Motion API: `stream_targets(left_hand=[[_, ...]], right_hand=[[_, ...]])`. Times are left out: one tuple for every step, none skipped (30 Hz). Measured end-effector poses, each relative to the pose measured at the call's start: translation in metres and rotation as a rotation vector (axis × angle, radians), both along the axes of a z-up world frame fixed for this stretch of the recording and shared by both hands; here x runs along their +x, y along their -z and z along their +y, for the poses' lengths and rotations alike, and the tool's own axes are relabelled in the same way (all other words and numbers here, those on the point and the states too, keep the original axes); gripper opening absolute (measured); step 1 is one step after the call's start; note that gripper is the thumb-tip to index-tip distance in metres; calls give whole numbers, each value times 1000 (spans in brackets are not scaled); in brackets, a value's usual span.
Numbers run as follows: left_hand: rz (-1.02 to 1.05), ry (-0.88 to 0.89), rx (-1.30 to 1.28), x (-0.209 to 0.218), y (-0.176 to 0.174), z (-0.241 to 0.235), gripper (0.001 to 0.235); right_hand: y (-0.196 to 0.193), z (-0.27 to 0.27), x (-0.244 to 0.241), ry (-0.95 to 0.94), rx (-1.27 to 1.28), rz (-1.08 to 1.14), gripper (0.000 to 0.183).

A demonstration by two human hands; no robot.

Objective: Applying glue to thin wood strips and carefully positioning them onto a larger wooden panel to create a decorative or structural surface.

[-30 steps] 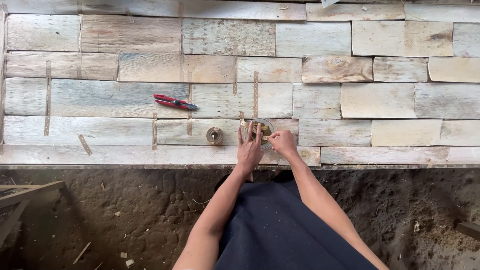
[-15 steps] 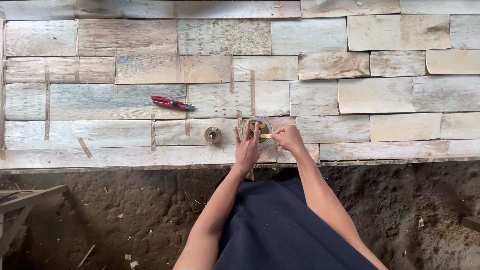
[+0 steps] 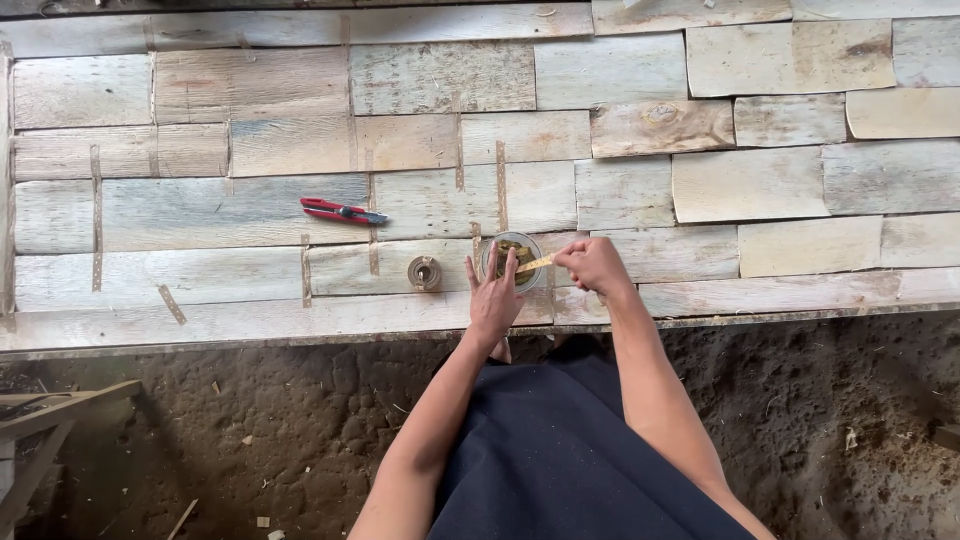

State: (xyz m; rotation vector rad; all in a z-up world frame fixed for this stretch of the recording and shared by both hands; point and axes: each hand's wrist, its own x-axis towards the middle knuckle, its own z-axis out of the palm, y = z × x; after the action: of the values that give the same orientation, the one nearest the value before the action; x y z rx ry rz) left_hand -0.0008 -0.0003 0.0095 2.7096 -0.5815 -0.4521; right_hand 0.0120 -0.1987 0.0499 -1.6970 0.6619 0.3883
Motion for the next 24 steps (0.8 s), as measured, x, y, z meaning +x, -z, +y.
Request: stream_targets(left_hand=[[1,-2,1,-3,7,2,96],[-79,7,-6,-4,14,3,80],[-160,15,-12,-6,20,4,65],[-158,17,-13,-7,49,4,65],[-308,36,-74,-8,77,4,49],[-461,54,-136,-6,105,4,35],[-462,58,-138,-5,109,5,35],[-513,86,-180,-3,113,6,26],[-564,116,-222,-2,117,7,19],[-566,116,-223,1,122,7,19],[-560,112,-260,4,126,8,18],[-554,109,-298,6,130,7,17],[-556,111,-299,11,125,8,17],[-575,91,-317,16,120,9,16],[-594,71,-335,21,114,10,16],[-594,74,-338,30,106,10,16],[-595,43,-302,39,99,11,17],[-594,11,-266,46,91,12,19],[-592,13,-268,54,92,16,19],[-553,-39,-217,64,94,18,19],[-513,-90,-167,74,94,21,19],[-516,-86,-170,79,99,27,19],[-502,-111,-129,85,103,32,17],[-488,-135,-89,93,107,37,15]], right_hand=[[-6,-4,2,-2,1,1,25],[-13,-9,4,33,3,-36,21],[-20,-14,6,67,6,-73,17],[-34,-16,9,70,6,-70,17],[-49,-18,11,100,0,-113,15],[-63,-19,15,131,-6,-159,14],[-62,-22,15,134,-7,-159,14],[-60,-25,16,151,8,-198,14],[-59,-28,16,168,23,-237,14],[-53,-30,16,169,23,-239,14],[-48,-31,16,189,42,-255,13],[-42,-33,16,210,61,-271,13],[-38,-34,15,212,60,-273,13],[-34,-35,13,223,71,-269,14],[-30,-37,12,235,82,-265,15],[-27,-38,12,238,80,-267,15],[-23,-39,12,234,92,-245,20],[-19,-39,10,229,105,-220,26],[-17,-39,8,232,104,-219,26],[-16,-41,7,201,106,-214,30],[-15,-42,6,171,108,-209,35],[-16,-41,5,175,105,-213,35],[-17,-40,5,168,99,-204,38],[-18,-39,5,161,91,-196,41]])
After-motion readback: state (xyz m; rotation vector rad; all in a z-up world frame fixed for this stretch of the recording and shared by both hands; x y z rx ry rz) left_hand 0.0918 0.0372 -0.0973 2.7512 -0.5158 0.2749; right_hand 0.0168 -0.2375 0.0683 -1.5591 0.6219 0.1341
